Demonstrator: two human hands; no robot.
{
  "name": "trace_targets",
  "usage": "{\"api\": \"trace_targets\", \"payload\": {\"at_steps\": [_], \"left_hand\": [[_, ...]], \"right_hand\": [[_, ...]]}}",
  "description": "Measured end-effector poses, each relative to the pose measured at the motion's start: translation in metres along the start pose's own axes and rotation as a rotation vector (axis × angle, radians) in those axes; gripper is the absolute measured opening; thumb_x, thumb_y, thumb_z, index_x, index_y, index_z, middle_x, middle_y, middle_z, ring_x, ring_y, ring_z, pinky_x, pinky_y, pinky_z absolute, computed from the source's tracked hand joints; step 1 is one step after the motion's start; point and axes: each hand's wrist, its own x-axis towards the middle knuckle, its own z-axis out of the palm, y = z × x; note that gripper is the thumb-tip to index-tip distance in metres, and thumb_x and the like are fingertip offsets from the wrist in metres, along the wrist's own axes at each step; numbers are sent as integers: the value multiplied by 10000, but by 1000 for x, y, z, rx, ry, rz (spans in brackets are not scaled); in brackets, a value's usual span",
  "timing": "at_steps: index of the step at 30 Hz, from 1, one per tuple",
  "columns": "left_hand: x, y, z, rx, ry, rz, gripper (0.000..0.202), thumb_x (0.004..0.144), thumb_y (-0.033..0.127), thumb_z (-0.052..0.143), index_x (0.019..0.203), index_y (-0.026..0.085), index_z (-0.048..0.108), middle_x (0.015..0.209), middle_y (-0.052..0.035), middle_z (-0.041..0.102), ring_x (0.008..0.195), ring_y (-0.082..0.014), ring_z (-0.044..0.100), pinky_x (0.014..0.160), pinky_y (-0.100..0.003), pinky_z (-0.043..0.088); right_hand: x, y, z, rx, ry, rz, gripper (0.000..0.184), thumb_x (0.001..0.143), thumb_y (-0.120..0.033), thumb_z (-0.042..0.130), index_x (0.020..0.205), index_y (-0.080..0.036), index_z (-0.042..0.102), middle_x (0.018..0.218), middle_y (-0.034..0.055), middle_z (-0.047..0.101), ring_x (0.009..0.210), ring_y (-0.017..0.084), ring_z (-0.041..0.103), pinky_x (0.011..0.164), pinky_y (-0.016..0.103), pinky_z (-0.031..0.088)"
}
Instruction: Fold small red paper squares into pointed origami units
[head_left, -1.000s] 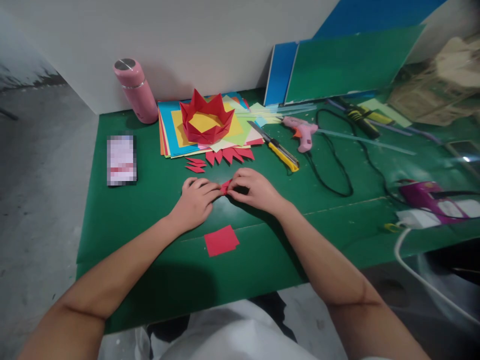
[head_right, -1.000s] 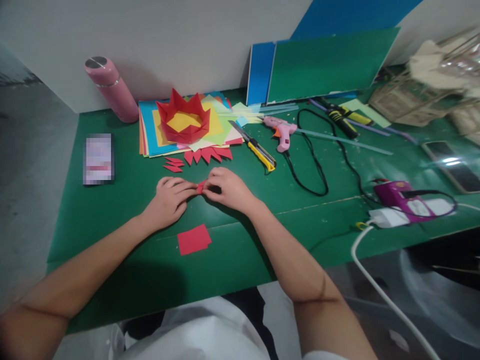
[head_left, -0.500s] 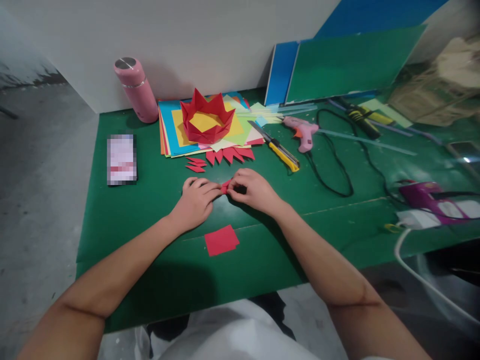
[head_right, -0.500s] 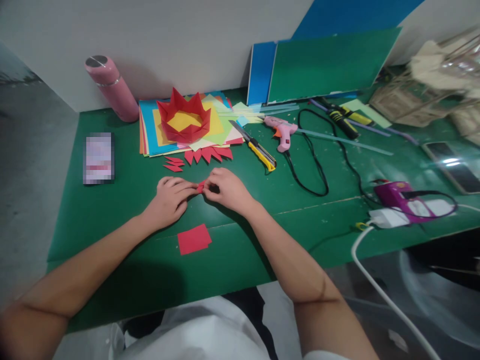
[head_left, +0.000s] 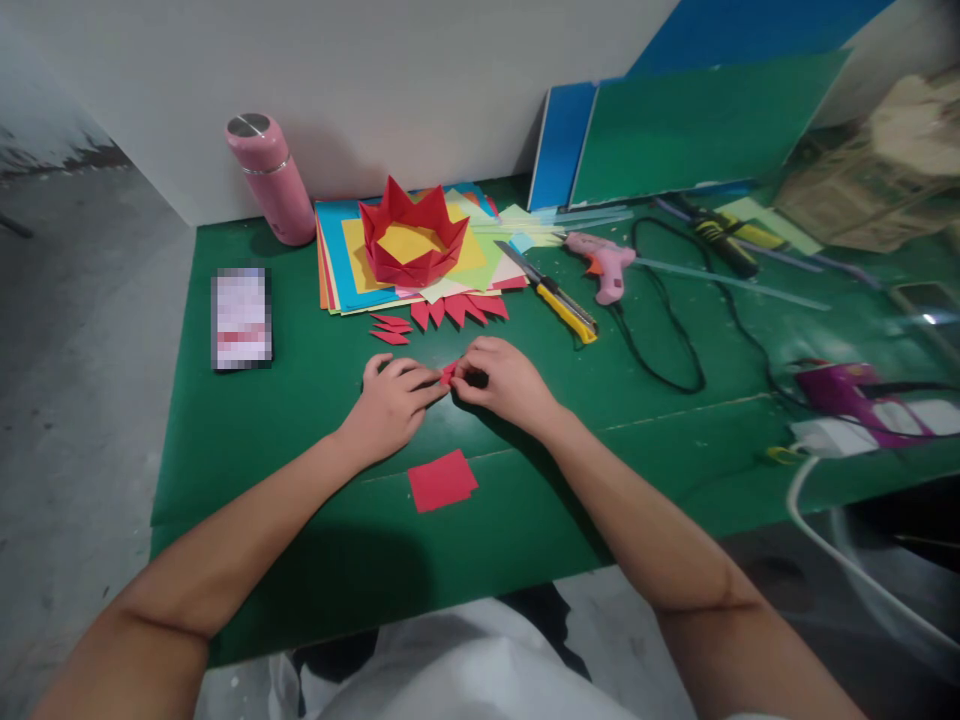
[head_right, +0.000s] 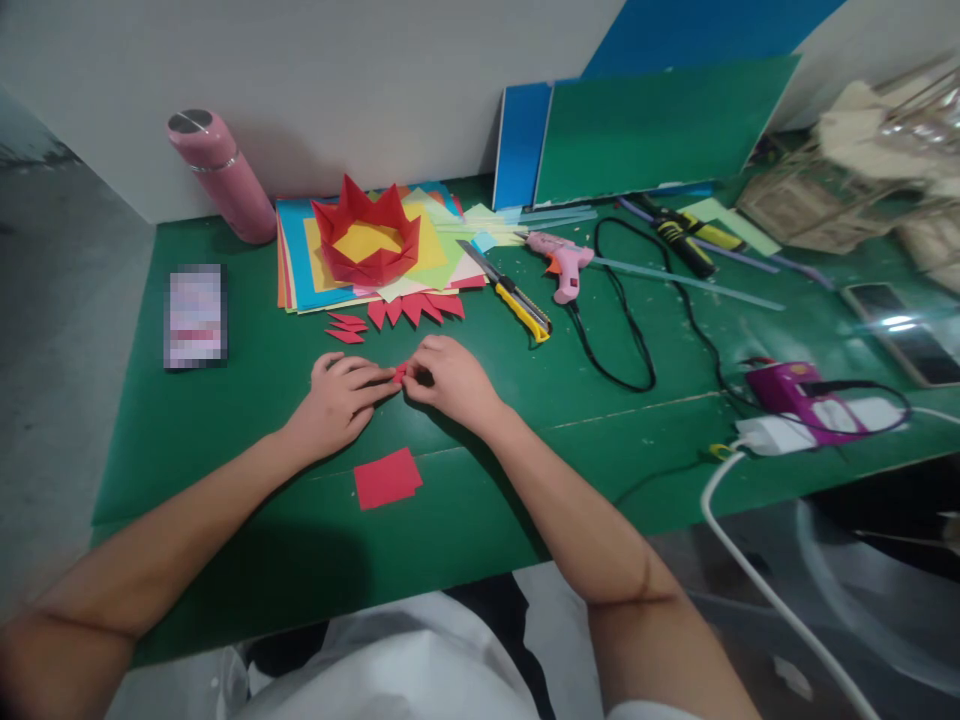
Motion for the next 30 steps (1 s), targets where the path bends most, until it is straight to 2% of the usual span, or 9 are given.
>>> {"api": "trace_targets", "payload": {"at_steps": [14,24,30], "left_hand": [[1,4,-2,25,-27,-16,361,880,127,451,1131,266,671,1194,-44,669,1091,-236,533,1017,-516,260],[1,7,-4,32,-57,-41,399,852,101,447,1151,266,654,1212,-53,654,1111,-245,522,1034,-544,241],[0,7,-4,40,-57,-38,393,847,99,456,1149,263,646,1221,-50,645,1121,-246,520,1032,-546,248]], "right_hand": [[1,-3,-1,49,-31,75,99,771,-159,611,677,-174,587,707,27,560,678,156,521,663,284,391],[2,1,-4,157,-58,127,137,785,-189,643,752,-194,511,700,-4,527,668,146,483,623,263,365],[0,2,-6,178,-84,121,80,815,-183,631,796,-194,555,772,22,555,748,168,522,663,284,410]]}}
